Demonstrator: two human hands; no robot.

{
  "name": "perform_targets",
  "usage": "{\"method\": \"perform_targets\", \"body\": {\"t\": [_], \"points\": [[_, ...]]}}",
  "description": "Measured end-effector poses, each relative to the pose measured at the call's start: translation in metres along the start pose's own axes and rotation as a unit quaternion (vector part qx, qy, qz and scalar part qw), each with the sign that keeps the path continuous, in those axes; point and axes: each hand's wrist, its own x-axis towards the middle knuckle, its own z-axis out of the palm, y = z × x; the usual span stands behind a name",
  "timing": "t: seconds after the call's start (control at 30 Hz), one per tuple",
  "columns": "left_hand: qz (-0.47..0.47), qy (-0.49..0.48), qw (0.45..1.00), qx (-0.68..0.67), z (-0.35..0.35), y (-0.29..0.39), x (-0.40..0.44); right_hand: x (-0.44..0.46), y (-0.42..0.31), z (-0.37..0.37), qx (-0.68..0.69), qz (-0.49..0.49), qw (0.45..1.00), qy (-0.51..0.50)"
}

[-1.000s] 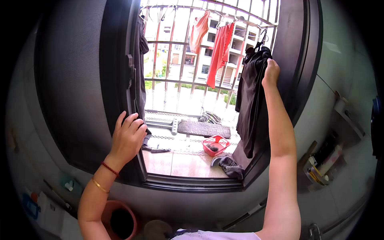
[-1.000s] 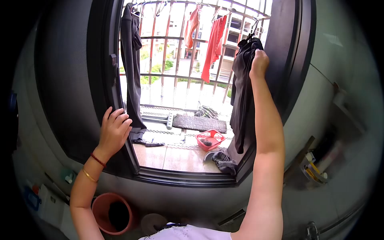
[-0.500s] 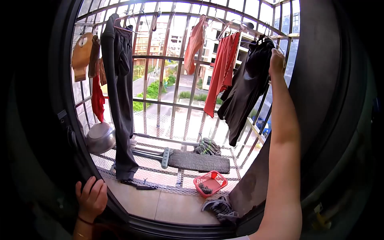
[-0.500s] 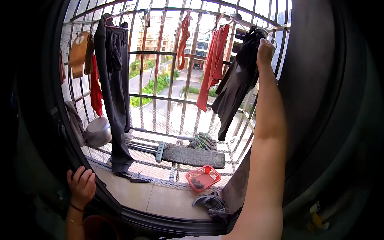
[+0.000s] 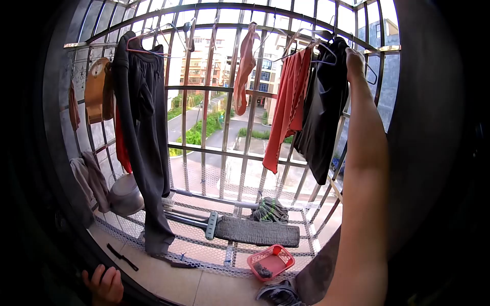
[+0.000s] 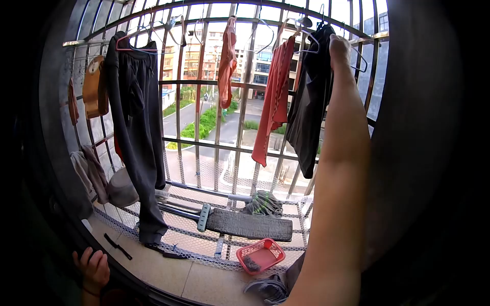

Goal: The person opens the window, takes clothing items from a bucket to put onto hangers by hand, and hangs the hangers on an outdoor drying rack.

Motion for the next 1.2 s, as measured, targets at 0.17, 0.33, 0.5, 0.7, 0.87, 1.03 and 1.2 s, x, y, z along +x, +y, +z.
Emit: {"method": "perform_targets", "body": {"t": [0.17,0.33,0.5,0.7,0.87,1.03,1.2], "points": [[-0.018,-0.007,1.000,0.009,-0.001,0.004,-0.002,-0.034,-0.004,0.015,0.076,0.183,0.980,-0.002],[-0.010,0.002,1.000,0.009,0.001,0.003,-0.004,-0.056,-0.008,0.011,-0.123,0.075,0.990,-0.002],[-0.008,-0.004,1.000,0.009,0.000,0.003,-0.005,-0.063,-0.057,-0.044,-0.305,-0.083,0.921,0.226],[-0.017,-0.005,1.000,0.006,0.004,0.004,-0.007,-0.024,-0.005,-0.080,0.019,0.289,0.955,0.065],[-0.029,-0.013,1.000,-0.004,-0.002,0.005,-0.003,-0.020,0.012,-0.050,0.273,0.314,0.909,-0.007],[-0.022,0.001,1.000,0.007,-0.002,0.004,0.002,0.006,0.021,-0.042,-0.263,-0.256,0.929,-0.037],[-0.026,0.019,0.999,0.017,0.003,0.006,0.000,-0.005,-0.010,-0.015,0.437,0.141,0.888,0.003]]}}
